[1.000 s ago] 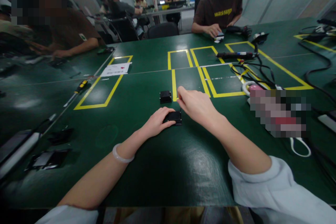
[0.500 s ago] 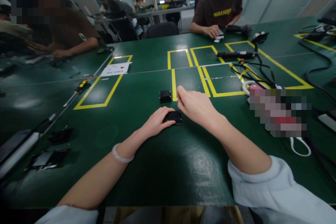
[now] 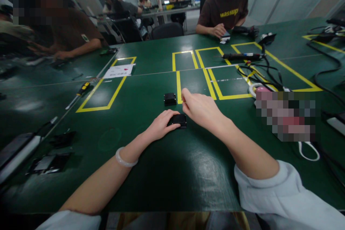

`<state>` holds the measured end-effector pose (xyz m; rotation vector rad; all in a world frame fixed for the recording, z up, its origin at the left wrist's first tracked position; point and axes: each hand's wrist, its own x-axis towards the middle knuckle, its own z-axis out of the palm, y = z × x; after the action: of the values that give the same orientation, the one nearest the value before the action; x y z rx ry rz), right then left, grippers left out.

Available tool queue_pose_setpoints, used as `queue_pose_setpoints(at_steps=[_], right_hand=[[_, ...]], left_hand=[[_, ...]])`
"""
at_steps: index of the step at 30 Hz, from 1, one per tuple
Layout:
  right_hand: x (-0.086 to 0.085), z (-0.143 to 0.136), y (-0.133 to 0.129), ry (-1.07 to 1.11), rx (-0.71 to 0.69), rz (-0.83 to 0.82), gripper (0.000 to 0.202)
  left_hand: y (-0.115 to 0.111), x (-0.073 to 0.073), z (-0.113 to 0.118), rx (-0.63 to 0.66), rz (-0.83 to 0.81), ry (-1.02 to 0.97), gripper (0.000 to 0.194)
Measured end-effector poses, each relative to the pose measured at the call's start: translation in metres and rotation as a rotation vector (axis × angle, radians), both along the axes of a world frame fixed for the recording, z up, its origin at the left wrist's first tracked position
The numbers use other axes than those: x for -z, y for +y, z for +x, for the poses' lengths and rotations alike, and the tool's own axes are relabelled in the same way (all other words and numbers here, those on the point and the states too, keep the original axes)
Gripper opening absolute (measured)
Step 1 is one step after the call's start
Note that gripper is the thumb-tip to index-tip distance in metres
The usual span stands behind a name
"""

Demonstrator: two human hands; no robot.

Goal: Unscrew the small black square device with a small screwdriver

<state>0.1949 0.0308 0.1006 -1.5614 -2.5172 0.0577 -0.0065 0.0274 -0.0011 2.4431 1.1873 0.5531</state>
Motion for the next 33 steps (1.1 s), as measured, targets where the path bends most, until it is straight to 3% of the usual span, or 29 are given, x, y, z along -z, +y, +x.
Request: queue_pose_setpoints(at_steps=[33], right_hand=[[0.0004,-0.0007,-0.0001,0.009,0.023,-0.004,0.019]], left_hand=[[-0.0001,-0.0005,-0.0003,0.001,-0.005,-0.001,0.035]])
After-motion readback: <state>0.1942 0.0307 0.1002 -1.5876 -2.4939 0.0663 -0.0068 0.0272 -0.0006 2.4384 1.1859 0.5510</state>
